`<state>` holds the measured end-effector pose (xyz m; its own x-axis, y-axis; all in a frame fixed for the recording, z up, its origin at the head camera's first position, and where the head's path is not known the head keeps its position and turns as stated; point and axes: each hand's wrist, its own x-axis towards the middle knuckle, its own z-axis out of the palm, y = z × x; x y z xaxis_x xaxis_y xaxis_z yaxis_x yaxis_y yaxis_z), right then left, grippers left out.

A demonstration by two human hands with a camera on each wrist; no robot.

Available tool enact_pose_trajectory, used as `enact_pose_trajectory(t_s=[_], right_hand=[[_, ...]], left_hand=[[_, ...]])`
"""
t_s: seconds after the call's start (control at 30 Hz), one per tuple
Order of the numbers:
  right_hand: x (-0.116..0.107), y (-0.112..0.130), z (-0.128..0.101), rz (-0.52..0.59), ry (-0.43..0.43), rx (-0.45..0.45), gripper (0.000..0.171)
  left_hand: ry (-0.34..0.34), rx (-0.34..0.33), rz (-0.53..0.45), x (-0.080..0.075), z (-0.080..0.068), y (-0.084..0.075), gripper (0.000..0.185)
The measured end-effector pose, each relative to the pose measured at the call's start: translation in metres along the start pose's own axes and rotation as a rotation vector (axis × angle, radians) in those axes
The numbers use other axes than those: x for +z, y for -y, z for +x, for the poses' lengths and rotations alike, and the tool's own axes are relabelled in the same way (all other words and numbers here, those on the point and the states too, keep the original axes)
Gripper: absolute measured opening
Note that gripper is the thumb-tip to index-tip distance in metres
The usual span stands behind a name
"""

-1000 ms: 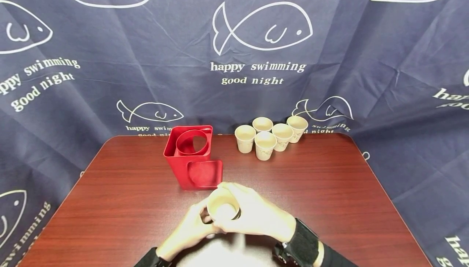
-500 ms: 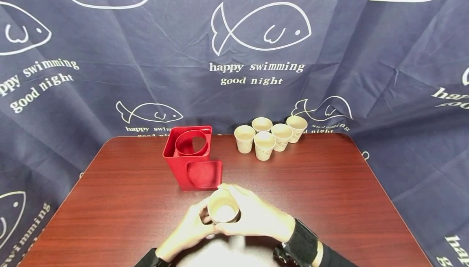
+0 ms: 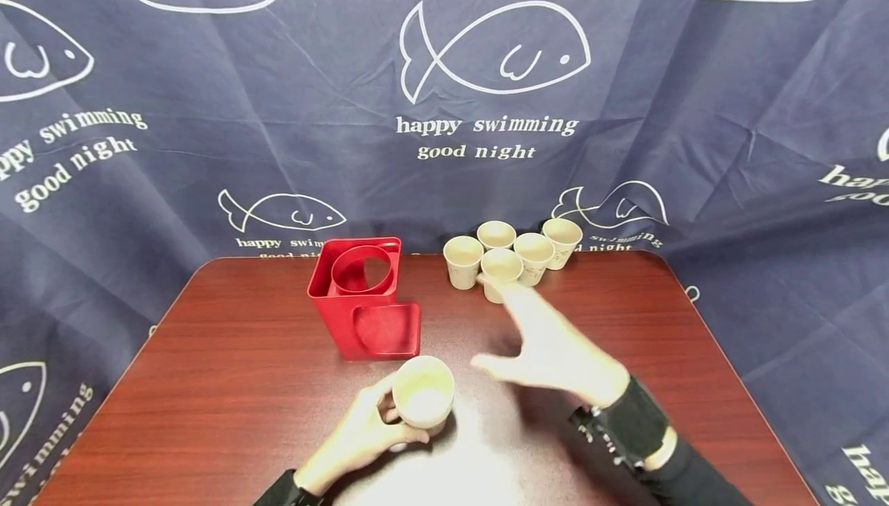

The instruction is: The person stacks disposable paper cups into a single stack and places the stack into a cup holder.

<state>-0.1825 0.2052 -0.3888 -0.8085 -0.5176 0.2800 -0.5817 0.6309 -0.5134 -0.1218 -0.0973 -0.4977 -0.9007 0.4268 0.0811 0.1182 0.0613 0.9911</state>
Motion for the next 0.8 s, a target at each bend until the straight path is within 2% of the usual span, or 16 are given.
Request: enact_pose_trajectory(t_s=[0.17,0.27,0.37,0.57,0.67,0.8], right_hand=[[-0.038,-0.039,0.011,-0.027,-0.126,0.072,0.107],[-0.055,-0.065,0.018,-0.025,-0.155,0.125,0.101],[-0.066,-0.089,0.023,-0.027,-0.147,0.201,0.099],[-0.075,-0.127,0.031,-0.061,-0.092,0.318,0.104],[-0.074,-0.142,0.036,-0.068,-0.084,0.328,0.101],[-0.068,-0.161,0.040,-0.025,-0.088,0.352,0.096]], left_hand=[[0.005,-0.004,-0.035,0.000,0.000,0.001,0.080],[0.005,0.004,-0.042,0.000,0.000,0.002,0.080],[0.004,0.009,-0.030,0.000,0.000,0.002,0.081],[0.003,0.008,-0.015,0.000,-0.001,0.001,0.081],[0.002,0.004,-0.025,-0.001,0.000,0.001,0.081],[-0.001,0.007,-0.004,-0.001,0.001,0.002,0.082]])
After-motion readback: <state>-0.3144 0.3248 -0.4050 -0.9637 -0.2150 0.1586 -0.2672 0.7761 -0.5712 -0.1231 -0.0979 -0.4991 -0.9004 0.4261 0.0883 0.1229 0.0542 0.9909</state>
